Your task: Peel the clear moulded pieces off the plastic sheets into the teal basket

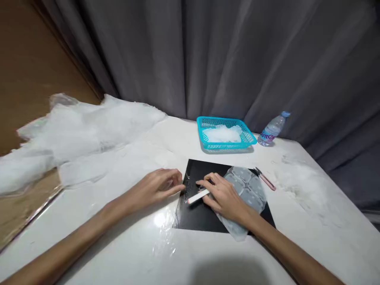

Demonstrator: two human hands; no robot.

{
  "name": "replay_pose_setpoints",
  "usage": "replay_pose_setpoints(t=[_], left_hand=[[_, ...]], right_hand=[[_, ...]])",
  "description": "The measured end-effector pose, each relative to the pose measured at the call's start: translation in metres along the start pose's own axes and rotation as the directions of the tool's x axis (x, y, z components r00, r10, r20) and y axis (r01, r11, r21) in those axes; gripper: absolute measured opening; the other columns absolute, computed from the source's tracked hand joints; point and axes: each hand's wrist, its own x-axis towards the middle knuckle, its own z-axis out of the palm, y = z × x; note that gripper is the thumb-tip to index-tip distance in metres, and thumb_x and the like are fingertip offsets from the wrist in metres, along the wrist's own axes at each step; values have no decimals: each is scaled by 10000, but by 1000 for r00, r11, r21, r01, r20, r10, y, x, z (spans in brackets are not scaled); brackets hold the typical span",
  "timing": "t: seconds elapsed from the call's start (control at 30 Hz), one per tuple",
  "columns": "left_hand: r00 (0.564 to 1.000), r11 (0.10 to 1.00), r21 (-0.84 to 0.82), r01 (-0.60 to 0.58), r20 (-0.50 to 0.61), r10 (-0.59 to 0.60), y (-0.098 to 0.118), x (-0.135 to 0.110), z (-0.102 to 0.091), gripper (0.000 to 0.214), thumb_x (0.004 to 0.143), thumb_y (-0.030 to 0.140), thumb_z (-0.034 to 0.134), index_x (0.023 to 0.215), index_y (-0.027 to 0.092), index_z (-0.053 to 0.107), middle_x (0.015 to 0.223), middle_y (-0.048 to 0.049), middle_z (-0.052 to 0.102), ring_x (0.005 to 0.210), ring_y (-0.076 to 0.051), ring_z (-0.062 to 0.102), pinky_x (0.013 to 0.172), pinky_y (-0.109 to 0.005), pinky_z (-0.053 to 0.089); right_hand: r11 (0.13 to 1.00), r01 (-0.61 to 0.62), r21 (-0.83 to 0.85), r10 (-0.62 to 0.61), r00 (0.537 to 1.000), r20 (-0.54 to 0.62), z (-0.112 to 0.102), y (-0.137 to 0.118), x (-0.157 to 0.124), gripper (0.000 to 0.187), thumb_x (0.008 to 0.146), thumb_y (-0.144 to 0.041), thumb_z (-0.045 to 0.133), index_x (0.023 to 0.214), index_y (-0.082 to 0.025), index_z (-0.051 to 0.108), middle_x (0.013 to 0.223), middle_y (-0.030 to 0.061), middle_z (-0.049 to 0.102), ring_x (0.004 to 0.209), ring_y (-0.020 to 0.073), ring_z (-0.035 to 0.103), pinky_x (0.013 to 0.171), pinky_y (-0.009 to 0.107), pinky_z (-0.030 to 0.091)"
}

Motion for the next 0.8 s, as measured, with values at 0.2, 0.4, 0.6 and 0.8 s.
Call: replay_pose_setpoints(t=[0.2,0.4,0.6,0.8], left_hand=[[990,977,-166,-137,6,140,31,25,9,491,964,501,700,1384,283,569,1317,-84,659,1207,-268,636,1019,-398,505],[967,912,-357,-200,-222,126,46,33,27,230,899,379,806,1053,228,728,1028,-33,719,927,-186,685,808,-301,535],[882,893,-307,-330,-437,176,52,31,35,174,842,278,863,904,175,738,861,-23,720,753,-147,672,661,-255,525],[771,888,-137,-439,-565,294,57,28,37,212,824,219,875,906,151,692,825,-26,702,719,-134,661,635,-239,534]], right_hand=[[999,49,-18,-49,999,4,-1,-4,2,506,1029,-228,534,1524,-182,443,1306,147,594,1163,289,562,1021,480,510],[999,-24,29,27,993,-116,2,-9,-3,651,967,-215,594,1583,-332,421,1148,88,534,1085,268,551,907,440,517],[997,-5,78,14,994,-106,-5,-5,0,679,950,-240,664,1579,-371,444,1136,70,486,1079,244,527,888,397,485],[995,25,101,-13,993,-121,-15,-7,3,660,926,-262,705,1539,-402,505,1121,45,477,1018,215,522,889,370,451]])
